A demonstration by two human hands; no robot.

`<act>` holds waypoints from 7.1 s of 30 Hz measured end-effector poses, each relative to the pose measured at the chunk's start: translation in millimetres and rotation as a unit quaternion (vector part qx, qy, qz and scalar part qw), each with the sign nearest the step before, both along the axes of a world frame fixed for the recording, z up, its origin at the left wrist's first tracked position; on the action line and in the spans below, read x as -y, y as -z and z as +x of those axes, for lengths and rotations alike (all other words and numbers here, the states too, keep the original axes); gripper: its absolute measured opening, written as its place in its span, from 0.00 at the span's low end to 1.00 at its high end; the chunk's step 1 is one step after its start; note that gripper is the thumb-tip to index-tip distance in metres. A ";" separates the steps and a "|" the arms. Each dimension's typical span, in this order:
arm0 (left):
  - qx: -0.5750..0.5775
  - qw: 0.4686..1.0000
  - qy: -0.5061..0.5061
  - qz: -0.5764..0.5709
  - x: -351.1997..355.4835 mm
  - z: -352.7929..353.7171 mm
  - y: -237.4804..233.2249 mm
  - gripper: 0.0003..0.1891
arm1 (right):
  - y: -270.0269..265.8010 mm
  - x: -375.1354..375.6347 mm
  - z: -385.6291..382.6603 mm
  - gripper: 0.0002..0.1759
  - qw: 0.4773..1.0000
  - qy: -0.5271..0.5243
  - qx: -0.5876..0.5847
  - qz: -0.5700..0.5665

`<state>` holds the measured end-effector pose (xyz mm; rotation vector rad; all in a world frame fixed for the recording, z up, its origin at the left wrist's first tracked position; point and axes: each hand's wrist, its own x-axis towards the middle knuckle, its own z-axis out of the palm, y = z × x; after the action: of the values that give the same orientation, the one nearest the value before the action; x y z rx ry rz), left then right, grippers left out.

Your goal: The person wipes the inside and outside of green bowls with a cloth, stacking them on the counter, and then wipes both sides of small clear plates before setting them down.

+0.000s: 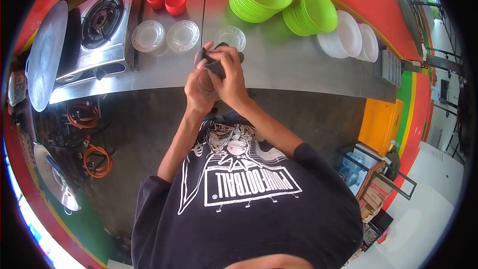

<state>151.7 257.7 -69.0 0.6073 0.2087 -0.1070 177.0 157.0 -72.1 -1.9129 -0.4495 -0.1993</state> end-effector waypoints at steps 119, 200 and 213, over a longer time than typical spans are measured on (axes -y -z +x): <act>0.065 0.975 0.110 0.183 13.1 35.1 -7.2 0.41 | -0.9 46.6 -14.7 0.32 0.996 -0.033 -0.016 -0.078; -0.170 0.895 0.062 0.406 124.4 11.8 12.1 0.33 | 9.4 187.8 17.5 0.19 0.988 0.077 -0.101 0.083; -0.120 0.893 -0.040 0.431 130.2 20.6 9.6 0.31 | -4.4 161.9 -12.0 0.19 0.978 -0.052 0.161 -0.122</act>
<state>172.3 127.5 -78.6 1.4763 0.5330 -0.0007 165.0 -4.9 -67.6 -2.0966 -0.8214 -0.4052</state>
